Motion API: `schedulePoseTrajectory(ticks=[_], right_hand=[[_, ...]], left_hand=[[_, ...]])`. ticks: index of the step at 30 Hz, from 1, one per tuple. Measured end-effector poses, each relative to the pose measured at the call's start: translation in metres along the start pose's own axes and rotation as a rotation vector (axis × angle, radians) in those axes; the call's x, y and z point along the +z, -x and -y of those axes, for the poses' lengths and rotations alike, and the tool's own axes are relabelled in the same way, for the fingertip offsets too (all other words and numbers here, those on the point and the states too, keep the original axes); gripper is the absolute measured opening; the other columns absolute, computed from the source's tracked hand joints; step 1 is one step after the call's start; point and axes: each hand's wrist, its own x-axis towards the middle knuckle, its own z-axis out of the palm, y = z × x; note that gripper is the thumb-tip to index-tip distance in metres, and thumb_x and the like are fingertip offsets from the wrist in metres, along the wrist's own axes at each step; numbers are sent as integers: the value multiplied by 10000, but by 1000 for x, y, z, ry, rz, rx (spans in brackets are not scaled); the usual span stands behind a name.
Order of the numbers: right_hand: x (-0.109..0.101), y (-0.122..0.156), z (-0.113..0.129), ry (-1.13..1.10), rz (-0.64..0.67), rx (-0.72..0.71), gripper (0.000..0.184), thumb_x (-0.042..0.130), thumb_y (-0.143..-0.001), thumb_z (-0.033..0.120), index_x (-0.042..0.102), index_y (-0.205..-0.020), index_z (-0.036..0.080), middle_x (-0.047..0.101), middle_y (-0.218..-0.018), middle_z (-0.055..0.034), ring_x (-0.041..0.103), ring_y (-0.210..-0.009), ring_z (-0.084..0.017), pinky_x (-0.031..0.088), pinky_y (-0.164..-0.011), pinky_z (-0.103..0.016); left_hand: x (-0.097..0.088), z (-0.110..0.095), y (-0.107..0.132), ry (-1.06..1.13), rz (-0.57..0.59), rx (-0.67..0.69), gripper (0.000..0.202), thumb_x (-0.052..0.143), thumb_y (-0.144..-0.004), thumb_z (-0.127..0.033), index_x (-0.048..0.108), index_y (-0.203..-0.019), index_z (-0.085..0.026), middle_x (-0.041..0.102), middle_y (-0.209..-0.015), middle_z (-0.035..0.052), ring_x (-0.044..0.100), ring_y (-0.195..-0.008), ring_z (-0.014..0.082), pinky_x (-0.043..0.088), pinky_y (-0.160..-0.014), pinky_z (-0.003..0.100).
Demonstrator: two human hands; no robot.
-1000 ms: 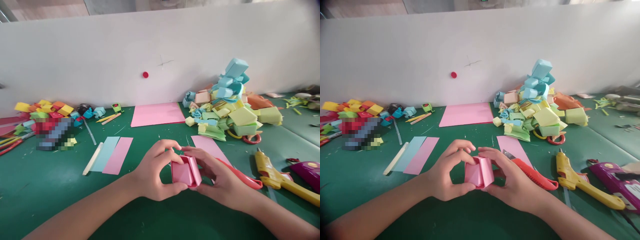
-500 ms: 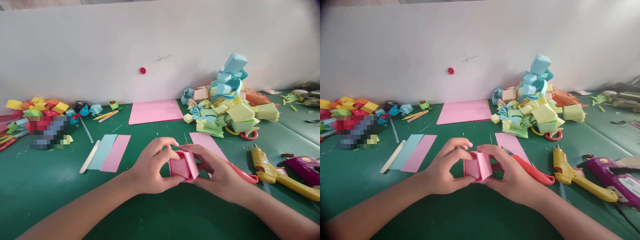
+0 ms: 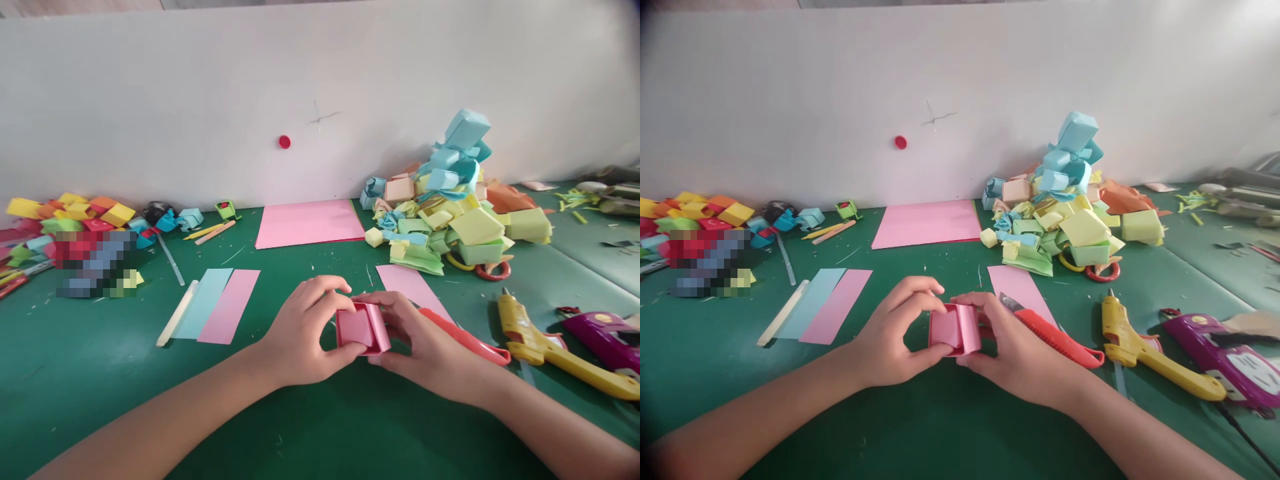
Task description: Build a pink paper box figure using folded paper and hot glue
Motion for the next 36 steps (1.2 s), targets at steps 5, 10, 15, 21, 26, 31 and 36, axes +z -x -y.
schedulePoseTrajectory(ticks=[5,10,15,21,26,31,36], right_hand=[[1,1,-3,290,97,-1,556,636,-954,510,366,-1388,291,510,-1489,-121,557,-1335,-318,533,-1062,-508],[4,0,-3,491,95,-39,592,622,-943,577,407,-1387,248,480,-1544,-156,408,-1467,-367,458,-1122,-572],[3,-2,-2,520,108,-20,647,627,-932,585,408,-1442,253,472,-1580,-138,327,-1520,-374,415,-1154,-605],[2,-3,-4,525,95,-50,684,635,-931,564,381,-1494,271,465,-1593,-124,350,-1511,-375,427,-1144,-608],[1,-3,-3,552,123,-35,690,612,-945,561,360,-1514,261,455,-1602,-114,346,-1515,-362,427,-1153,-580],[0,-3,-3,547,120,-48,685,622,-941,549,374,-1504,249,465,-1592,-122,357,-1507,-360,426,-1154,-576],[0,-3,-6,505,82,-95,642,639,-936,527,394,-1466,262,518,-1535,-127,408,-1472,-361,443,-1132,-571]], left_hand=[[3,0,1,114,138,-117,309,780,-794,-283,618,-1051,-225,606,-1222,98,636,-1120,277,522,-988,459],[4,5,2,238,171,-97,155,741,-843,-304,673,-961,-228,629,-1188,79,646,-1094,247,509,-1006,428],[1,11,2,126,112,144,159,709,-904,-382,685,-918,-225,696,-1051,63,678,-949,209,505,-895,386],[1,16,6,-63,89,438,209,686,-927,-460,671,-952,-252,756,-947,29,701,-885,204,489,-821,378],[-1,16,5,-165,143,543,154,674,-951,-342,674,-1015,-203,756,-963,45,696,-899,208,490,-788,367],[0,18,6,-162,130,566,146,672,-949,-321,662,-1033,-202,748,-1001,54,693,-949,213,492,-806,362],[1,19,9,-48,105,357,467,723,-891,-437,552,-1268,-223,692,-1212,111,658,-1124,277,496,-957,433]])
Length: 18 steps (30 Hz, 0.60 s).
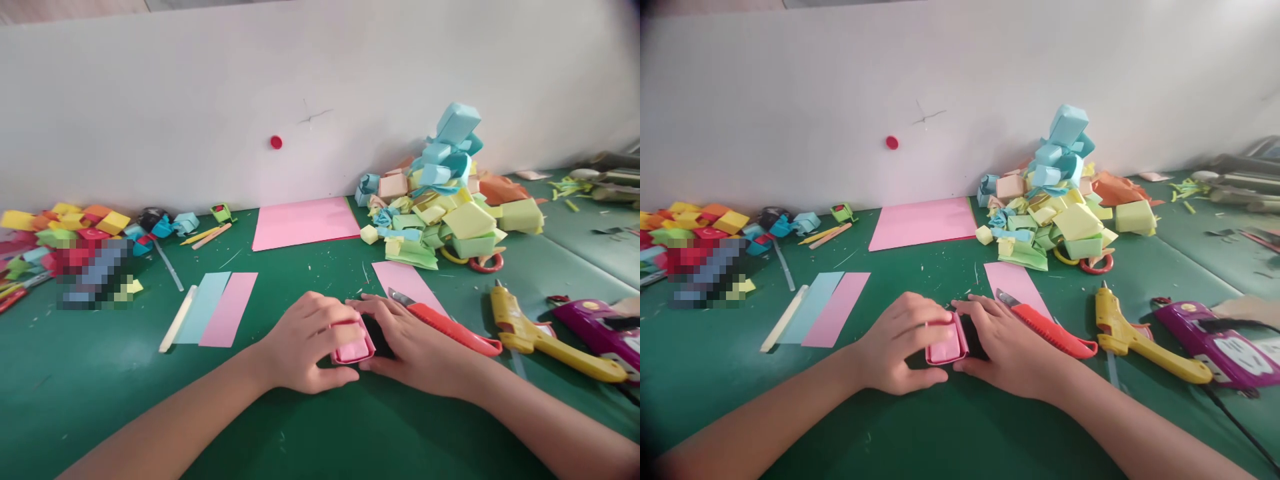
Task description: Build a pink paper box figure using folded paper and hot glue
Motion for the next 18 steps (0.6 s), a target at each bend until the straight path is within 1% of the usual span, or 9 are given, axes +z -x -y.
schedulePoseTrajectory(ticks=[2,3,6,8,10,15,18], right_hand=[[1,-1,0,-16,-20,11,588,639,-940,494,408,-1428,260,533,-1507,-131,457,-1431,-356,462,-1108,-565],[1,-1,-1,-24,-30,19,571,640,-942,485,410,-1416,264,535,-1498,-130,479,-1409,-352,473,-1094,-560],[3,-3,-1,-46,-61,40,558,644,-947,472,400,-1412,284,527,-1493,-116,471,-1405,-341,483,-1083,-550],[4,-4,-2,-54,-77,48,571,652,-946,458,387,-1425,293,516,-1499,-111,437,-1430,-336,473,-1095,-555],[5,-4,-3,-57,-80,55,573,661,-943,444,382,-1420,294,510,-1501,-113,427,-1433,-335,472,-1097,-562],[7,-3,-6,-59,-88,43,554,677,-937,406,372,-1386,297,509,-1504,-121,450,-1408,-346,486,-1073,-575],[7,-4,-6,-65,-106,45,541,684,-932,365,374,-1370,298,517,-1493,-121,463,-1394,-348,486,-1071,-574]], left_hand=[[0,-1,0,76,42,-170,667,771,-830,-484,470,-1367,-228,639,-1322,144,626,-1207,317,489,-1012,473],[0,-1,0,106,70,-254,715,791,-809,-466,444,-1391,-236,627,-1342,147,622,-1218,326,491,-1019,481],[0,-4,-1,167,106,-466,704,799,-800,-346,431,-1393,-255,647,-1306,129,657,-1155,317,532,-971,462],[1,-6,-1,199,96,-551,671,789,-808,-309,441,-1380,-259,657,-1277,115,668,-1127,303,547,-951,446],[1,-7,-2,221,86,-562,646,783,-807,-304,453,-1360,-257,654,-1279,111,660,-1144,302,543,-964,449],[1,-3,-7,240,118,-509,574,751,-830,-318,465,-1322,-252,638,-1311,113,641,-1183,301,536,-972,452],[0,-8,-4,159,128,-491,588,736,-854,-340,440,-1354,-248,622,-1341,129,615,-1230,318,521,-1003,481]])
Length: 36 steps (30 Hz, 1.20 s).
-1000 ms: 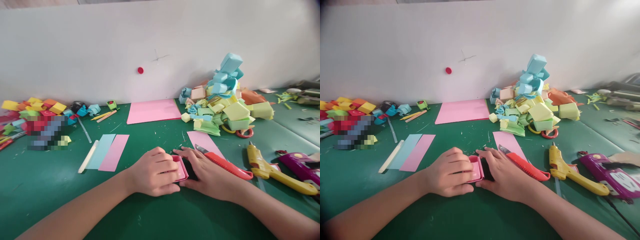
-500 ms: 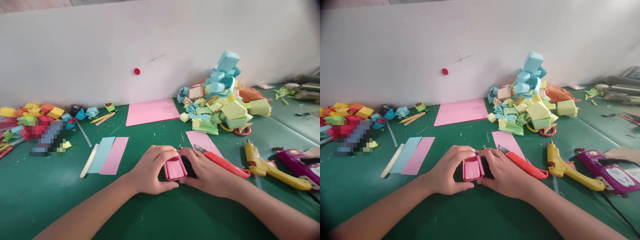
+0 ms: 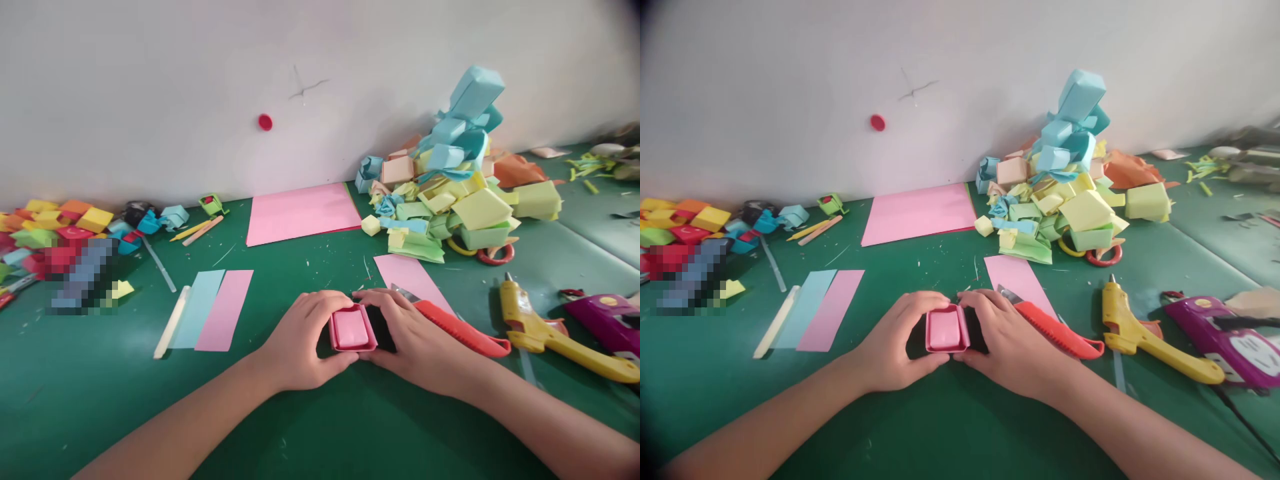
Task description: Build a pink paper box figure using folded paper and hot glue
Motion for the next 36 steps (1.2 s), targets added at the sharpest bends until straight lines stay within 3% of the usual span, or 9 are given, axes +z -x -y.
schedulePoseTrajectory(ticks=[3,6,11,19,24,28,31,34,36], right_hand=[[0,-4,1,-22,-20,30,573,679,-932,333,348,-1397,286,520,-1476,-130,459,-1393,-344,473,-1089,-567],[1,-11,3,6,-23,43,620,685,-922,305,331,-1431,279,540,-1454,-127,444,-1392,-348,457,-1098,-575],[8,-19,5,97,-27,53,669,658,-880,151,337,-1453,277,575,-1449,-101,493,-1339,-324,448,-1101,-555],[19,-25,-5,137,-64,-25,715,689,-800,162,372,-1432,271,665,-1359,-103,610,-1197,-345,495,-986,-534],[17,-24,1,132,-57,66,617,645,-893,211,403,-1453,304,632,-1388,-91,578,-1233,-336,468,-1019,-548],[16,-23,5,93,-28,60,621,609,-943,247,342,-1503,283,585,-1428,-109,524,-1295,-330,431,-1087,-569],[8,-21,6,75,-16,52,748,631,-916,255,244,-1556,252,502,-1507,-138,437,-1395,-341,372,-1155,-596],[-14,-16,1,71,87,19,931,659,-872,249,96,-1613,284,308,-1655,-114,268,-1524,-334,307,-1211,-599],[-34,-9,-8,72,145,59,920,641,-886,274,82,-1617,309,267,-1681,-87,231,-1548,-313,346,-1201,-564]], left_hand=[[-1,-8,20,-202,-102,-77,625,692,-897,-382,410,-1428,-211,559,-1422,185,551,-1299,371,488,-1031,544],[-5,-12,42,-330,-206,-156,503,613,-945,-317,465,-1404,-173,576,-1385,186,567,-1250,346,520,-955,478],[-13,4,40,-406,-285,-64,282,570,-962,-160,594,-1243,-174,682,-1186,120,610,-1131,278,463,-983,423],[-14,15,26,-323,-252,-140,233,534,-939,-98,618,-1152,-141,703,-993,90,625,-929,237,479,-852,380],[-13,11,30,-293,-194,-160,189,531,-952,-115,620,-1108,-173,706,-962,77,634,-907,242,483,-845,393],[-12,11,32,-338,-134,-111,312,529,-969,-152,589,-1273,-181,706,-1145,110,637,-1063,286,475,-931,436],[-12,9,35,-326,-73,-81,511,565,-974,-217,445,-1470,-202,612,-1397,141,552,-1287,333,439,-1047,487],[-8,5,36,-199,-46,-226,783,650,-933,-290,222,-1585,-215,476,-1550,163,442,-1414,360,417,-1097,520],[-4,2,32,-119,-45,-355,934,706,-897,-327,99,-1601,-230,445,-1573,179,427,-1424,385,432,-1071,544]])
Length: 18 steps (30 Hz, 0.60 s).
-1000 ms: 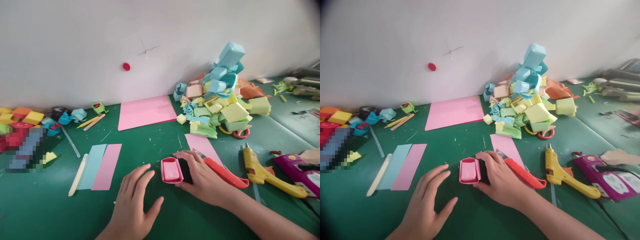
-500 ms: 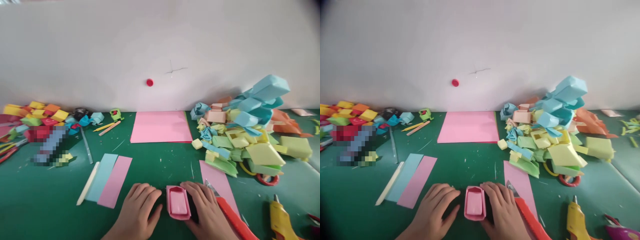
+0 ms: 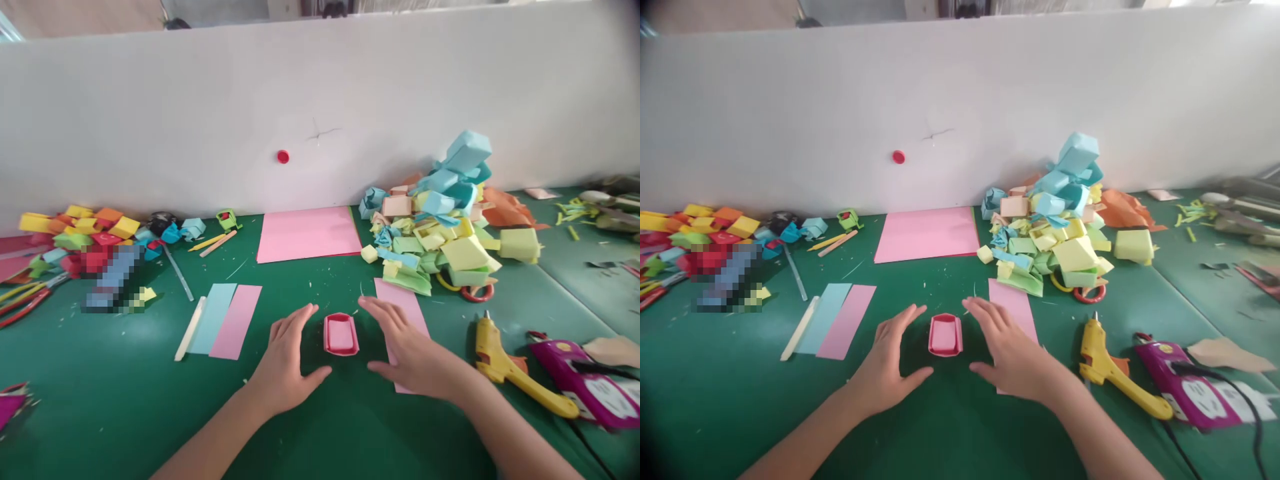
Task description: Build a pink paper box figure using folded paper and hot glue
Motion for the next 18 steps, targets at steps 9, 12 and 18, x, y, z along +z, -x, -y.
schedulePoseTrajectory(ticks=[9,12,18], right_hand=[[-32,41,-41,156,64,307,717,516,-934,338,271,-1598,226,621,-1388,-157,563,-1287,-374,485,-1009,-540],[-23,43,-29,145,56,355,690,480,-904,255,319,-1575,231,589,-1442,-153,588,-1274,-359,519,-942,-477],[-17,68,-24,-22,-210,415,575,486,-928,318,368,-1488,254,669,-1218,-124,695,-997,-276,569,-794,-388]], left_hand=[[-1,-1,-20,26,-37,-142,755,708,-883,-286,269,-1496,-285,652,-1340,115,603,-1253,341,409,-1054,532],[-14,21,-15,-64,-93,-198,703,707,-866,-295,344,-1467,-259,678,-1274,121,624,-1217,350,402,-1061,549],[-31,13,13,-208,-470,-125,667,665,-881,-328,359,-1464,-221,477,-1469,192,461,-1382,402,384,-1096,596]])
